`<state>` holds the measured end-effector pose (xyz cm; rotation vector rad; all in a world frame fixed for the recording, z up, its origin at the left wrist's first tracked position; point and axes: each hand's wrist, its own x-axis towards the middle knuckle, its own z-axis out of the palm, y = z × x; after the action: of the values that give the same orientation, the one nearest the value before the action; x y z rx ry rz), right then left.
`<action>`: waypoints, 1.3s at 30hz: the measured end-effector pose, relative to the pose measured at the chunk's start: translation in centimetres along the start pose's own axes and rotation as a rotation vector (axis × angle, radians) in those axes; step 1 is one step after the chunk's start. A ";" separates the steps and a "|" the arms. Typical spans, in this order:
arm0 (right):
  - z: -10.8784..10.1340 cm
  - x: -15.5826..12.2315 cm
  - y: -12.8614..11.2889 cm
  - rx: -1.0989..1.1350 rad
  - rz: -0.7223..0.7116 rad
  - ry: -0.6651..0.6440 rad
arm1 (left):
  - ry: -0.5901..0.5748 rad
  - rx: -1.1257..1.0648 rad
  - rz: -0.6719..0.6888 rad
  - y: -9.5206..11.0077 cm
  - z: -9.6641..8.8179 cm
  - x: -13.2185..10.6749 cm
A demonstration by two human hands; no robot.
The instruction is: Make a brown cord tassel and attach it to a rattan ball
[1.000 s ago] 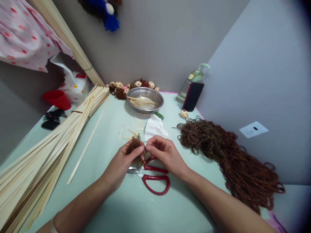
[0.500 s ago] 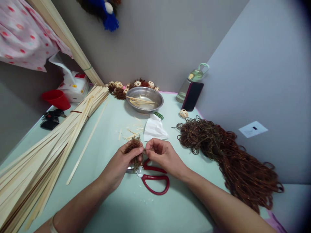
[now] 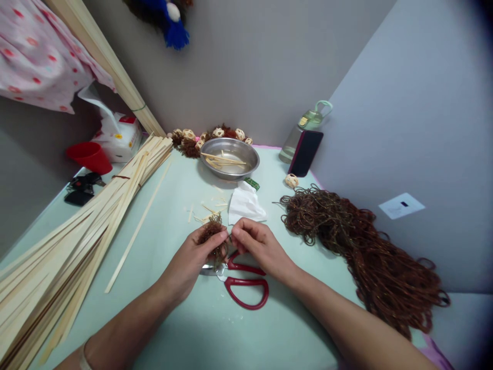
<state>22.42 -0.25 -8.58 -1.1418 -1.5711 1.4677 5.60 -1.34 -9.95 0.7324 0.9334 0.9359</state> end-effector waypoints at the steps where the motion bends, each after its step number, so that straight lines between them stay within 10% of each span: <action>1: 0.0 0.0 0.0 0.013 -0.003 0.020 | 0.011 -0.005 -0.008 0.0 0.0 0.0; 39: 0.5 -0.1 -0.1 0.142 0.068 0.039 | -0.025 -0.157 0.068 0.3 -0.2 0.1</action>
<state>21.93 -0.51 -8.58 -1.1436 -1.3901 1.5651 5.36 -1.16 -9.83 0.6436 0.8070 1.0453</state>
